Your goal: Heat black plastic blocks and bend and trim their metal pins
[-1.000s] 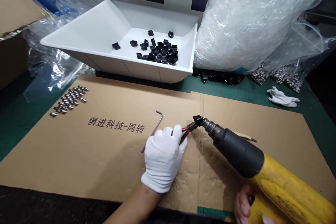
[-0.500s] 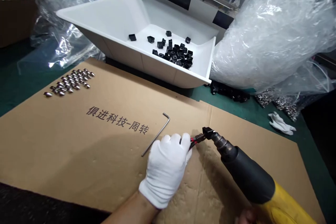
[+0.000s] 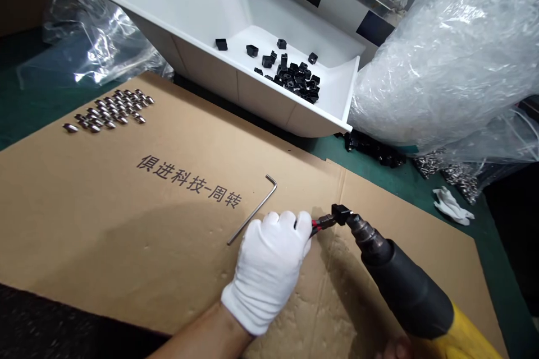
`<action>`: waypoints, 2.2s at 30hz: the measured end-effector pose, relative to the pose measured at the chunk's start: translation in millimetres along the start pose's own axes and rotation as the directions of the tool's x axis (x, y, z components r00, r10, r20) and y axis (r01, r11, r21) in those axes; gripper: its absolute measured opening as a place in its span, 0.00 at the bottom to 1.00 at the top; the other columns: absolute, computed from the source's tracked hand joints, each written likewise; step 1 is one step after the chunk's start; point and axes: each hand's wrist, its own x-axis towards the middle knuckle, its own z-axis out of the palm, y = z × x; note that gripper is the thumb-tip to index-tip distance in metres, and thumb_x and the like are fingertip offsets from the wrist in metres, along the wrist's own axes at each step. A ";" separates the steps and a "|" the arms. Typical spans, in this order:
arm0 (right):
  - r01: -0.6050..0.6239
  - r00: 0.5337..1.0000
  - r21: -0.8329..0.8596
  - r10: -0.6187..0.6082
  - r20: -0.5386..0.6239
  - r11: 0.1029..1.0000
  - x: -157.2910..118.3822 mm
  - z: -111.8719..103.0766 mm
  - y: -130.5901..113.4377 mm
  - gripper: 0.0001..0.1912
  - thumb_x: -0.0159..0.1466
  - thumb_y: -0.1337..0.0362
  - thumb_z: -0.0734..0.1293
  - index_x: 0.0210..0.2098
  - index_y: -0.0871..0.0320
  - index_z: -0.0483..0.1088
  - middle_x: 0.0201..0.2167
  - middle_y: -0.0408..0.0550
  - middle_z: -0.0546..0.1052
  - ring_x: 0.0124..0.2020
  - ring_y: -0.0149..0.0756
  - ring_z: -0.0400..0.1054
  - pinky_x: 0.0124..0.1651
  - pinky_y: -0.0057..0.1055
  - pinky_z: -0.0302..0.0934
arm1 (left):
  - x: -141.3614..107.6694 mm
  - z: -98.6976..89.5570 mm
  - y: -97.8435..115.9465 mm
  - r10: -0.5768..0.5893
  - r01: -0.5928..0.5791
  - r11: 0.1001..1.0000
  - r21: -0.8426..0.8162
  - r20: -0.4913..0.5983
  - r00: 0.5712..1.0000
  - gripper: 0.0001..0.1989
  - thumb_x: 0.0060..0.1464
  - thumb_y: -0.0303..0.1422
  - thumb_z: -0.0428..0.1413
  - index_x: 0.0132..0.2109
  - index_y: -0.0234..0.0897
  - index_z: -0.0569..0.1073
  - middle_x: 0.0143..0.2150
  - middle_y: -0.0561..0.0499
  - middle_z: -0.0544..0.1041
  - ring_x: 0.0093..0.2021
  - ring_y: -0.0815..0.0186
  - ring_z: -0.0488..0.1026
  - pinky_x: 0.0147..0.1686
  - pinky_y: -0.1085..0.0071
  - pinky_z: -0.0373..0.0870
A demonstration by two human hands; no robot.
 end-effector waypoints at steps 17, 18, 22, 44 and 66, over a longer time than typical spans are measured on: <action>0.068 0.998 0.075 -0.066 -0.021 0.995 4.2 8.3 -12.6 0.14 0.68 0.58 0.70 0.52 0.51 0.72 0.51 0.50 0.76 0.53 0.48 0.71 0.46 0.48 0.73 | 1.3 -1.3 -0.5 -0.006 0.006 1.000 -0.016 0.029 1.000 0.06 0.64 0.39 0.54 0.39 0.44 0.70 0.29 0.51 0.68 0.30 0.56 0.66 0.28 0.60 0.43; 0.070 0.997 0.083 -0.068 -0.019 0.994 3.3 8.2 -13.2 0.13 0.68 0.58 0.70 0.52 0.50 0.72 0.50 0.50 0.77 0.52 0.48 0.71 0.46 0.48 0.73 | 1.3 -1.6 -0.4 -0.004 0.004 1.000 -0.014 0.029 1.000 0.06 0.64 0.39 0.54 0.39 0.44 0.69 0.29 0.51 0.68 0.30 0.56 0.66 0.27 0.61 0.43; 0.065 0.998 0.116 -0.066 0.008 0.991 -0.4 4.4 -18.6 0.15 0.68 0.53 0.69 0.48 0.56 0.74 0.45 0.50 0.79 0.48 0.45 0.75 0.46 0.48 0.74 | 1.2 -2.6 -0.2 -0.001 0.001 1.000 -0.003 0.013 1.000 0.07 0.65 0.39 0.53 0.38 0.43 0.69 0.29 0.51 0.68 0.29 0.56 0.66 0.27 0.61 0.45; 0.011 0.998 0.200 -0.023 0.062 0.980 -35.8 -16.7 -55.4 0.05 0.59 0.61 0.75 0.32 0.48 0.76 0.35 0.41 0.82 0.48 0.47 0.77 0.51 0.51 0.74 | -4.2 -3.0 1.1 0.004 0.000 0.997 0.079 -0.045 0.999 0.07 0.67 0.39 0.51 0.40 0.44 0.70 0.30 0.50 0.68 0.30 0.56 0.67 0.29 0.59 0.53; 0.049 0.988 0.163 -0.072 0.140 0.985 -31.2 -8.7 -77.3 0.05 0.60 0.66 0.73 0.36 0.50 0.77 0.38 0.38 0.83 0.50 0.43 0.77 0.56 0.45 0.72 | -5.9 -2.0 2.1 0.010 -0.001 0.995 0.100 -0.089 0.996 0.10 0.67 0.39 0.50 0.39 0.43 0.71 0.29 0.50 0.68 0.30 0.56 0.66 0.29 0.60 0.52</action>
